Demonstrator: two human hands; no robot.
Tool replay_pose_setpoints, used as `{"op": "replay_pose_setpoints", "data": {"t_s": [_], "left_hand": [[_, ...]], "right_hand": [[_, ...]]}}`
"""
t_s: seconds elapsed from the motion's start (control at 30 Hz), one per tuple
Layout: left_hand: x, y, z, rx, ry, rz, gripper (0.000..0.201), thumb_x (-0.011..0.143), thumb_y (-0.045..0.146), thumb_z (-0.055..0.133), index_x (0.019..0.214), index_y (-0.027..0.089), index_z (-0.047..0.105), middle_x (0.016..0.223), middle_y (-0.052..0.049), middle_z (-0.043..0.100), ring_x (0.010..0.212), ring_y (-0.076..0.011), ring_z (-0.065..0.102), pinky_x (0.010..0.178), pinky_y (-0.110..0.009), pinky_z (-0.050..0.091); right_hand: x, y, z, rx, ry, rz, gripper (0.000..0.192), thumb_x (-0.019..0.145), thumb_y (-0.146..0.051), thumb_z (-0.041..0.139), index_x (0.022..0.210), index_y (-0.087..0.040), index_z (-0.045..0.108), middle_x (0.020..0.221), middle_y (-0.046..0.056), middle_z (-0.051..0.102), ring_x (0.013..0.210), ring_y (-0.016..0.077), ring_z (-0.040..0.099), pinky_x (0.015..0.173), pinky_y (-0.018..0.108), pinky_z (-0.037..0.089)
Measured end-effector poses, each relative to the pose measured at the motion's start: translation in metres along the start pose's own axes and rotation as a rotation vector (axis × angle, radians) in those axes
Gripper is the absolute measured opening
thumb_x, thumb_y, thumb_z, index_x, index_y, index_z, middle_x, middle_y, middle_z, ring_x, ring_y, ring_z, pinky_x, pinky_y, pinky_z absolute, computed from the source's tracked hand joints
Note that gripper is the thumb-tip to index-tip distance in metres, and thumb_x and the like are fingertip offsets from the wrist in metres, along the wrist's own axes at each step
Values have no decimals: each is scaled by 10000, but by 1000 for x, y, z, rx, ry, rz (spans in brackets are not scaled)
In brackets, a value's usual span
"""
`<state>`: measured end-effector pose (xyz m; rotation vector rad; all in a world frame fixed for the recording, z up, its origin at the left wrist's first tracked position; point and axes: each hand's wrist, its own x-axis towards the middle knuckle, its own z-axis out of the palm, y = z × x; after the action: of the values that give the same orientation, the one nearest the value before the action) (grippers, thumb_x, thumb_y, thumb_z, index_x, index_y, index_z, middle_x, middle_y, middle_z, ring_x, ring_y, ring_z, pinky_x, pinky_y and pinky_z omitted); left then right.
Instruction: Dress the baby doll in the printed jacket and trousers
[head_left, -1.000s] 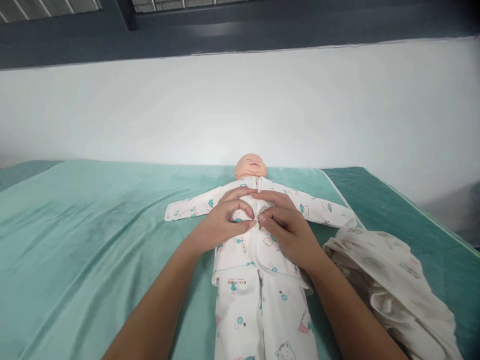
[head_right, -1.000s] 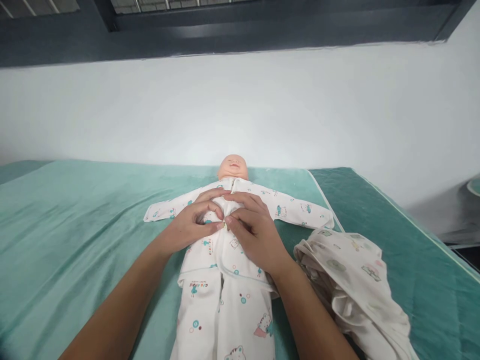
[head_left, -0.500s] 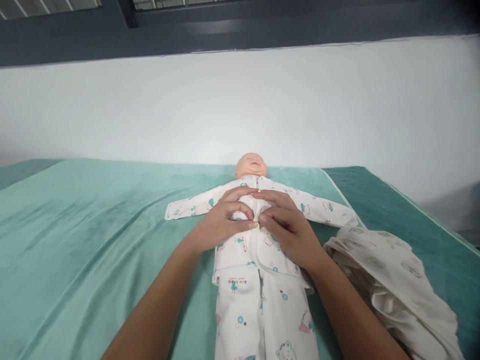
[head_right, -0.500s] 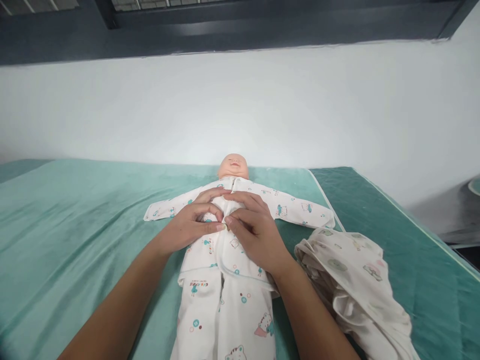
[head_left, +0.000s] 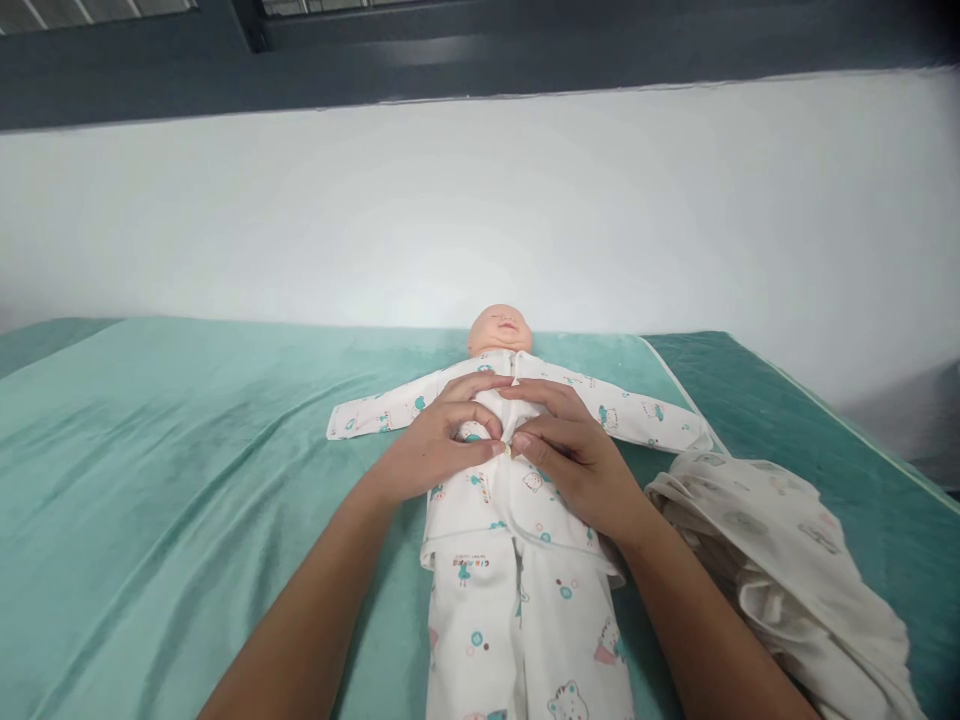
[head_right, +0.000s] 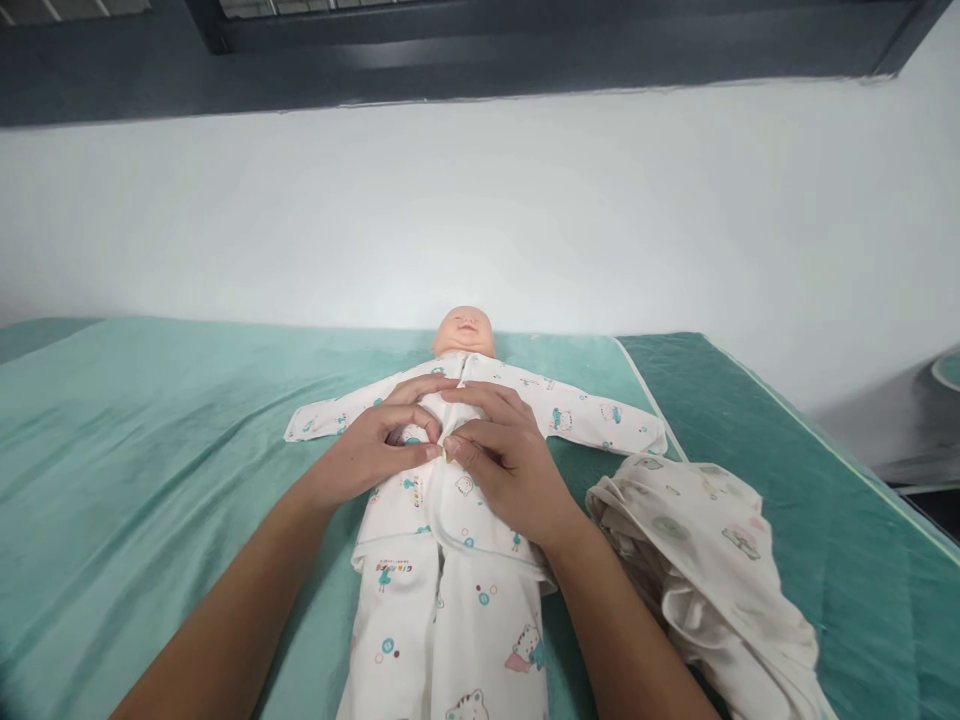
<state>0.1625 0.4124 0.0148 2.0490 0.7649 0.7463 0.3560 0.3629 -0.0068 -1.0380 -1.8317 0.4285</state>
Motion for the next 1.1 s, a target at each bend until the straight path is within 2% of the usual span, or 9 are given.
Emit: {"op": "replay_pose_setpoints", "data": {"t_s": [0.1,0.4,0.53,0.7,0.77,0.83,0.93,1.0,1.1], "left_hand": [[-1,-1,1,-5,6,-8,61,828,226,640,775,247,661,1496,30,435,1435,-243,315,1054,-407,427],[2,-2,-2,-41,-9,43,100,841,317,676,782,263,735,1465,22,482,1434,-251,321,1157,-441,325],[2,-3,0,21,-21,86,106,867,316,649,897,291,747,1471,23,470,1435,-241,316,1182,-444,291],[1,-1,2,171,-49,82,130,861,316,659,976,296,717,1520,35,399,1456,-248,263,1215,-464,209],[0,-1,3,197,-55,92,161,858,319,664,1011,308,711,1526,38,390,1459,-247,256,1220,-464,190],[0,-1,3,201,-52,99,163,862,323,657,1016,318,709,1520,41,394,1457,-244,260,1219,-468,186],[0,-4,4,161,-24,111,97,857,298,657,943,293,702,1506,35,418,1445,-241,287,1210,-476,201],[0,-5,5,112,3,110,41,849,272,658,881,266,683,1500,24,433,1437,-243,304,1198,-481,222],[0,-6,6,45,20,91,24,841,257,653,823,241,656,1485,0,454,1431,-251,317,1176,-488,248]], "right_hand": [[1,-2,0,6,-5,-2,232,934,-301,547,757,-274,694,1278,7,637,1308,244,448,1093,492,359],[1,0,1,60,29,43,229,934,-296,549,735,-259,656,1234,17,656,1288,234,466,1093,468,344],[0,2,4,123,107,82,238,941,-298,534,721,-237,599,1216,38,648,1226,225,516,1041,437,382],[0,0,9,195,179,165,132,921,-301,553,816,-238,603,1256,47,608,1185,221,540,914,371,433],[1,1,11,241,268,226,114,907,-308,563,832,-235,609,1226,45,620,1166,213,549,909,352,433],[2,6,13,308,411,325,111,884,-322,580,837,-228,615,1189,42,643,1135,209,568,926,350,433],[0,26,14,415,626,510,131,824,-344,628,831,-213,621,1165,39,669,1096,210,592,936,358,439],[-4,41,12,463,722,604,158,784,-349,654,854,-210,625,1188,37,664,1072,205,604,916,357,453],[-16,57,5,437,847,647,223,736,-346,671,906,-209,626,1191,38,652,1066,195,605,908,343,463]]}}
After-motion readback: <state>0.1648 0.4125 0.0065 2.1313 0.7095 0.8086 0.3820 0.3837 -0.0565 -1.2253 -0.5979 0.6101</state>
